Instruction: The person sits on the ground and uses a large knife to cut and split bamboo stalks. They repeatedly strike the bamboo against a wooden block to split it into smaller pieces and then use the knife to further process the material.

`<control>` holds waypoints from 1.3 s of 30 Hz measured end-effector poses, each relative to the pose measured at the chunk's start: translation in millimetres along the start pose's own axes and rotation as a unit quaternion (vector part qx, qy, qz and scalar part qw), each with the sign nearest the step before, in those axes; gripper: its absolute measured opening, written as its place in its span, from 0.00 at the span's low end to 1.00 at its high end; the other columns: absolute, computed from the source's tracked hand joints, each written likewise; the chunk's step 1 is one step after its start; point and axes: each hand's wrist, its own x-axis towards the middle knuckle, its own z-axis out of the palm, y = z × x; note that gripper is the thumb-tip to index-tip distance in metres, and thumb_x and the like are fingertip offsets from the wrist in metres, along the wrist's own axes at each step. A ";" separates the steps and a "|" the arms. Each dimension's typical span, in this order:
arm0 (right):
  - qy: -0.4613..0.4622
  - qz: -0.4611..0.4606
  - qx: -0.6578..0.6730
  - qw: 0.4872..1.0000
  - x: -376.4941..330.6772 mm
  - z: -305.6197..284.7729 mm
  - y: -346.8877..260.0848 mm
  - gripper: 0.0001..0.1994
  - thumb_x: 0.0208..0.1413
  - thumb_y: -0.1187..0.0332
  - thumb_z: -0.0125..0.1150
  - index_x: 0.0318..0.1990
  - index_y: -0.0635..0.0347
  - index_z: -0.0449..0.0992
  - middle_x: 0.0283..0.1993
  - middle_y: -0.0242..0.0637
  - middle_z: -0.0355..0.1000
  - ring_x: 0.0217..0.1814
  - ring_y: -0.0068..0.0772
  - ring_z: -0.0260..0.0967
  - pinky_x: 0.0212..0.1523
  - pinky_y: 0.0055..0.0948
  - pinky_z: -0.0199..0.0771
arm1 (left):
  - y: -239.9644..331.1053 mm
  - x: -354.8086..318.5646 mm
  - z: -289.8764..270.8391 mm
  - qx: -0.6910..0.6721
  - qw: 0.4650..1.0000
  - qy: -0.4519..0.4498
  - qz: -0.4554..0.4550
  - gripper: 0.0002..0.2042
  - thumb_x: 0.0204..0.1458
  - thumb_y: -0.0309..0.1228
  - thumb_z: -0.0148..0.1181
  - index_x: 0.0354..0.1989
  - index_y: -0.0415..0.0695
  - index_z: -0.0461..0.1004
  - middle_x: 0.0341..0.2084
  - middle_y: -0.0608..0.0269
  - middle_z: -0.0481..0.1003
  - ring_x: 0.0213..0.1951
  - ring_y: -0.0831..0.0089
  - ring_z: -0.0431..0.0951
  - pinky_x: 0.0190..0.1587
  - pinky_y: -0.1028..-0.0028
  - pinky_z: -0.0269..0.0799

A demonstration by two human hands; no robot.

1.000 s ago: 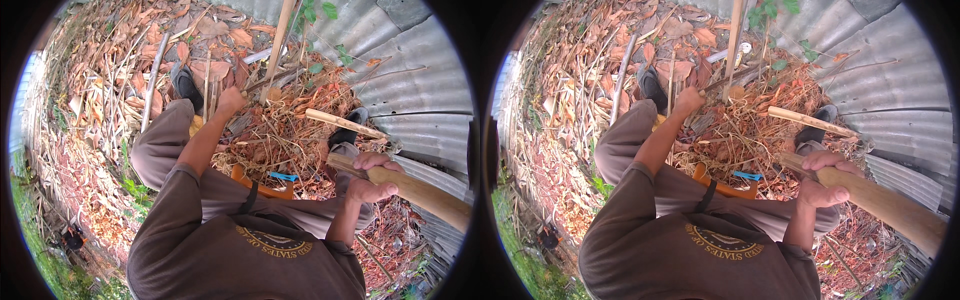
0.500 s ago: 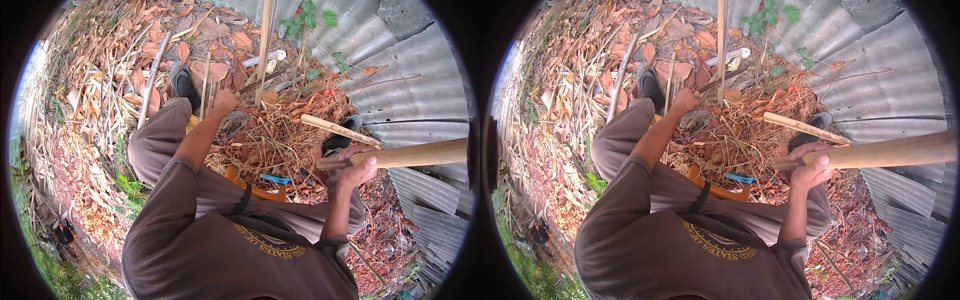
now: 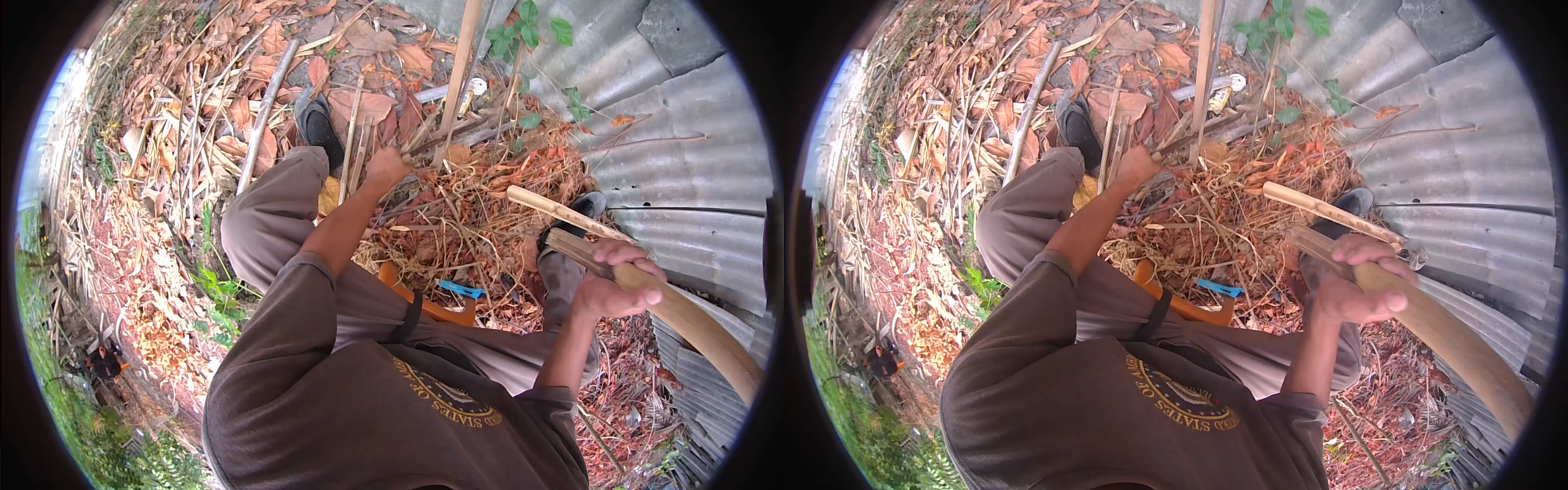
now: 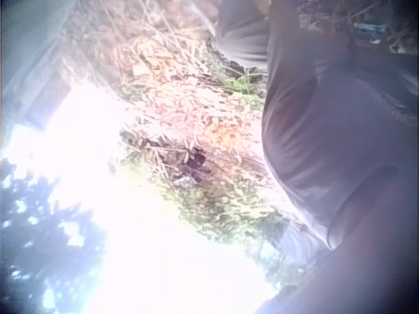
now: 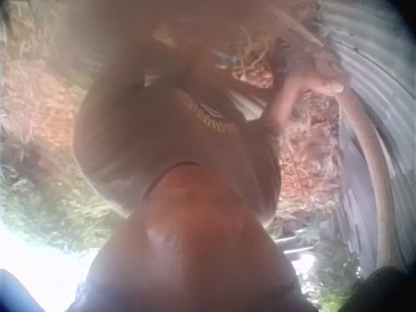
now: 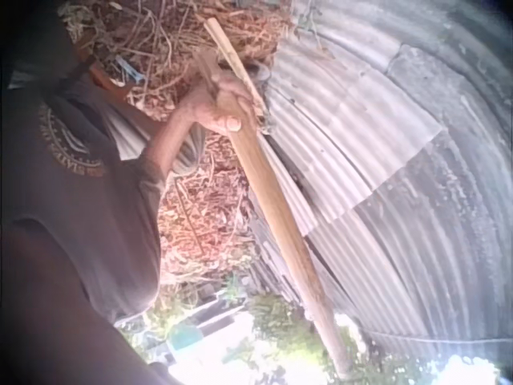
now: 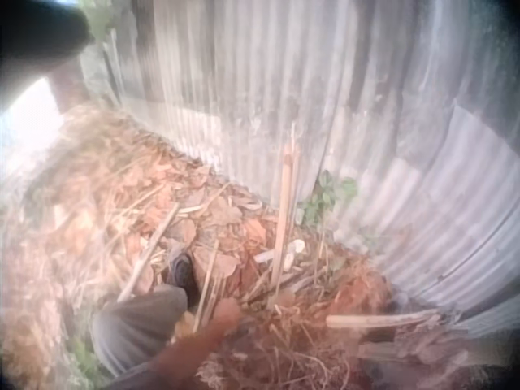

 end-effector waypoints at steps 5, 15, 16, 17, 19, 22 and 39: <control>-0.347 0.301 -0.387 0.799 -179.8 -140.0 119.2 0.17 0.61 0.57 0.57 0.32 0.65 0.71 0.14 0.30 0.64 0.15 0.25 0.65 0.15 0.25 0.64 | -7.3 17.6 10.9 0.043 0.999 0.006 0.029 0.19 0.44 0.40 0.63 0.39 0.36 0.79 0.37 0.43 0.78 0.43 0.51 0.80 0.48 0.60 0.75; -0.004 -0.025 -0.029 0.999 -9.4 16.0 9.0 0.23 0.61 0.44 0.50 0.33 0.57 0.61 0.17 0.36 0.60 0.15 0.31 0.59 0.17 0.33 0.66 | -5.5 -8.5 1.3 0.015 1.000 0.007 0.018 0.18 0.44 0.41 0.61 0.33 0.37 0.79 0.33 0.41 0.78 0.39 0.49 0.80 0.46 0.58 0.75; -0.044 0.042 -0.092 0.994 -73.3 -13.8 55.8 0.20 0.61 0.49 0.53 0.31 0.58 0.62 0.18 0.38 0.63 0.16 0.32 0.62 0.19 0.32 0.68 | 2.5 -6.0 1.8 0.012 0.999 0.005 0.035 0.18 0.44 0.41 0.61 0.33 0.36 0.79 0.33 0.41 0.78 0.39 0.48 0.80 0.45 0.58 0.75; -0.116 0.171 -0.214 0.955 -124.4 -65.1 81.7 0.18 0.59 0.52 0.56 0.35 0.61 0.66 0.20 0.40 0.66 0.19 0.32 0.66 0.22 0.32 0.69 | 3.3 -7.9 5.9 0.011 0.999 -0.008 0.035 0.18 0.43 0.41 0.62 0.35 0.36 0.79 0.34 0.41 0.78 0.40 0.49 0.80 0.46 0.58 0.75; -0.380 0.322 -0.491 0.714 -225.0 -168.0 128.9 0.18 0.56 0.60 0.61 0.44 0.68 0.74 0.23 0.43 0.72 0.26 0.32 0.72 0.29 0.31 0.72 | 7.7 2.4 0.0 0.019 0.999 -0.020 0.045 0.19 0.43 0.41 0.65 0.37 0.37 0.79 0.36 0.43 0.78 0.41 0.50 0.80 0.46 0.60 0.76; -0.217 0.438 -0.405 0.773 -105.7 -73.6 58.9 0.11 0.59 0.64 0.58 0.34 0.65 0.71 0.17 0.37 0.67 0.18 0.26 0.67 0.22 0.27 0.69 | -21.2 2.6 12.4 0.025 0.999 -0.008 0.023 0.19 0.44 0.40 0.65 0.38 0.37 0.79 0.36 0.43 0.78 0.42 0.50 0.80 0.46 0.60 0.76; -0.127 0.357 -0.316 0.870 -80.8 -76.5 56.4 0.08 0.56 0.71 0.59 0.31 0.66 0.68 0.14 0.29 0.63 0.11 0.17 0.60 0.11 0.21 0.58 | -22.2 -9.8 14.9 0.013 0.999 -0.005 0.035 0.18 0.45 0.40 0.62 0.37 0.36 0.78 0.34 0.41 0.78 0.41 0.50 0.80 0.45 0.57 0.76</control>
